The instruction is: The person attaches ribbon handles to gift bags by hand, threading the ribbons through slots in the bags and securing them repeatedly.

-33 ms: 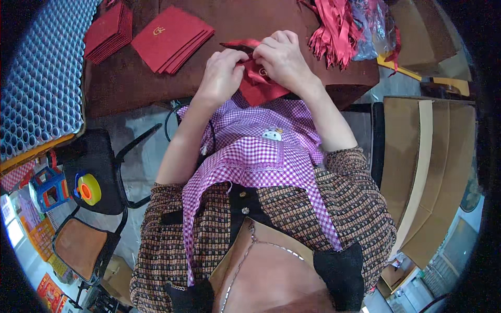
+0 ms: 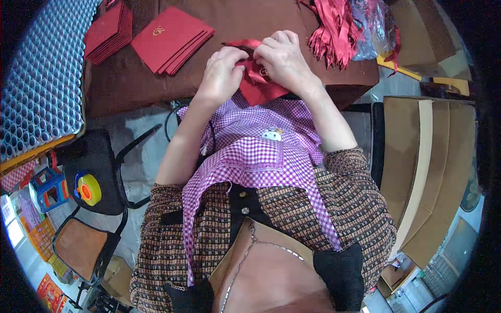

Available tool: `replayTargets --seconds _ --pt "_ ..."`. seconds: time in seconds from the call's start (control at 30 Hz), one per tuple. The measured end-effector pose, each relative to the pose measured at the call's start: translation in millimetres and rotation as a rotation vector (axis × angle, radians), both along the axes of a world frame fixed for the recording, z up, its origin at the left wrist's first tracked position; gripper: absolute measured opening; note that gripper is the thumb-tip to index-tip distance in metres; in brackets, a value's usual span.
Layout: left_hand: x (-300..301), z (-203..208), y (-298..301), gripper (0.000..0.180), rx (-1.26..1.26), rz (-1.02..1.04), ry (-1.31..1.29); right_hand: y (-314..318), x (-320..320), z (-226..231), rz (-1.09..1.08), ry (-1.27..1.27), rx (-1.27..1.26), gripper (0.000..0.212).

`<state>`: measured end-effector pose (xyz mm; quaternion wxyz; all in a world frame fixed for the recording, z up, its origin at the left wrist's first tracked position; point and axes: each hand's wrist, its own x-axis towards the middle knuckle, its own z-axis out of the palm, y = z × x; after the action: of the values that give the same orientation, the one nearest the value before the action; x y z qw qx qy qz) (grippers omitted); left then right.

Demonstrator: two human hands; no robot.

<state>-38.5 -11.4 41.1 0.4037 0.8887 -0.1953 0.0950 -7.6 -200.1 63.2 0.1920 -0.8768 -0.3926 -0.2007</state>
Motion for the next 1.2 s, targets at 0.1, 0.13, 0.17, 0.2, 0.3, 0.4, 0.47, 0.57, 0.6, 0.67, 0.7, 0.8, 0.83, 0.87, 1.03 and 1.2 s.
replayTargets --seconds 0.1,0.13,0.17,0.2,0.3,0.4,0.47,0.57,0.6,0.67,0.7,0.8,0.83,0.87,1.03,1.2 --pt "6 -5 5 0.021 -0.128 -0.058 -0.041 -4 1 0 0.018 0.011 0.004 0.014" --pt "7 -5 8 0.021 -0.121 -0.065 0.008 -4 1 1 0.019 0.011 0.005 0.014" --pt "8 -6 9 0.018 -0.103 -0.091 -0.011 -5 1 2 0.031 0.002 -0.019 0.014" --pt "10 -5 11 0.018 -0.104 -0.09 -0.012 -6 0 3 0.043 -0.008 -0.044 0.014" --pt "18 1 15 0.016 0.086 -0.188 -0.134 -5 -1 7 0.081 -0.017 -0.021 0.013" --pt "26 9 18 0.02 -0.033 -0.346 0.107 -5 -3 7 0.106 -0.044 -0.032 0.013" --pt "29 14 21 0.021 0.041 -0.432 0.186 -4 -5 9 0.127 -0.051 -0.012 0.013" --pt "36 14 24 0.02 0.084 -0.531 0.277 -5 -7 12 0.166 -0.046 0.021 0.013" --pt "36 14 25 0.019 0.123 -0.586 0.294 -5 -8 12 0.184 -0.036 0.033 0.012" --pt "35 14 24 0.018 0.082 -0.582 0.318 -7 -8 13 0.189 -0.021 0.015 0.012" --pt "34 14 24 0.016 0.041 -0.576 0.342 -8 -8 14 0.195 -0.006 -0.003 0.011" --pt "31 7 24 0.013 -0.098 -0.579 0.245 -8 -11 22 0.194 0.066 -0.012 0.012" --pt "29 6 23 0.013 -0.098 -0.578 0.246 -9 -12 23 0.194 0.067 -0.012 0.012" --pt "26 6 20 0.013 -0.1 -0.554 0.199 -9 -13 24 0.197 0.091 -0.032 0.013" --pt "15 9 13 0.013 -0.152 -0.448 0.166 -14 -15 33 0.214 0.206 -0.145 0.015" --pt "12 5 13 0.015 -0.644 -0.155 0.578 -18 -15 40 0.256 0.272 -0.176 0.014"
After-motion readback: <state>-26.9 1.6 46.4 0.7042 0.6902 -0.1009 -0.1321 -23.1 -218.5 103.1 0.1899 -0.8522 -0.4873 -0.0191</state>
